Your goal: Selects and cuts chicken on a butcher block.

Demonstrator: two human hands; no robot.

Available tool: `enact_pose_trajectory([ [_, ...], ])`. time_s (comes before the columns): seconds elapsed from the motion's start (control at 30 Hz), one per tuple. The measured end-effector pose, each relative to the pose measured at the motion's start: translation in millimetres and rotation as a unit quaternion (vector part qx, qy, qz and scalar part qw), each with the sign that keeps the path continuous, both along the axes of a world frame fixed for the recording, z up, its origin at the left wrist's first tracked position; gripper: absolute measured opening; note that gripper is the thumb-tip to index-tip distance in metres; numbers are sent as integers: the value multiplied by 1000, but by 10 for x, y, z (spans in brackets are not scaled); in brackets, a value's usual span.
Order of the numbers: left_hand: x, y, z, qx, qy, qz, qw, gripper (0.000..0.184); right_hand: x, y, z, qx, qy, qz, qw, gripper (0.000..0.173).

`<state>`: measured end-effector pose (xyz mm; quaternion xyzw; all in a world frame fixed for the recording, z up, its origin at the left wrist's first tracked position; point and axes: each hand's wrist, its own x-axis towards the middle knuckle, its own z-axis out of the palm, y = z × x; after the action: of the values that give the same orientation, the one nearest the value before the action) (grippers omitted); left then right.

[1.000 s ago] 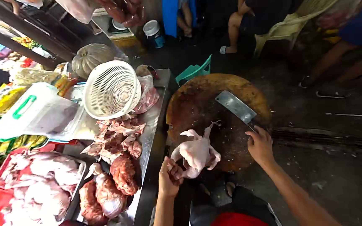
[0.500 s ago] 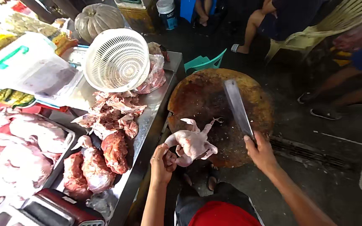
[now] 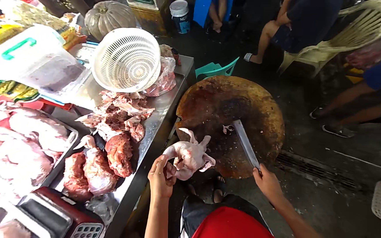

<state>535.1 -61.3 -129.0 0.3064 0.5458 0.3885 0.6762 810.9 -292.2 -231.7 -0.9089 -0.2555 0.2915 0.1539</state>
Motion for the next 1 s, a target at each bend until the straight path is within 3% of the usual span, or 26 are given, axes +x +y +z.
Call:
enact_pose_trajectory([
  [0.1, -57, 85, -111, -10, 8, 4, 1000, 26, 58, 130, 58, 16, 33, -19, 999, 30],
  [0.23, -80, 137, -301, -25, -5, 15, 1000, 27, -149, 333, 194, 72, 49, 30, 996, 42],
  [0.4, -62, -23, -390, -44, -53, 108, 992, 24, -564, 537, 198, -2, 96, 138, 986, 44],
  [0.57, -119, -269, -465, -72, -130, 259, 954, 30, -830, 374, -101, 32, 234, 10, 972, 38],
  [0.73, -261, -330, -569, -88, -152, 242, 954, 29, -776, 578, 65, 57, 84, 91, 991, 43],
  [0.8, -280, -289, -553, -90, -151, 229, 957, 28, -751, 758, 372, 134, 20, 103, 985, 46],
  [0.87, -277, -243, -520, -91, -146, 222, 960, 29, -778, 929, 765, 281, -28, 93, 955, 45],
  [0.93, -260, -207, -498, -93, -142, 218, 961, 29, -823, 1104, 1127, 474, -57, 92, 874, 37],
  [1.0, -242, -171, -488, -94, -138, 217, 962, 29, -876, 1245, 1340, 606, -56, 113, 785, 28],
])
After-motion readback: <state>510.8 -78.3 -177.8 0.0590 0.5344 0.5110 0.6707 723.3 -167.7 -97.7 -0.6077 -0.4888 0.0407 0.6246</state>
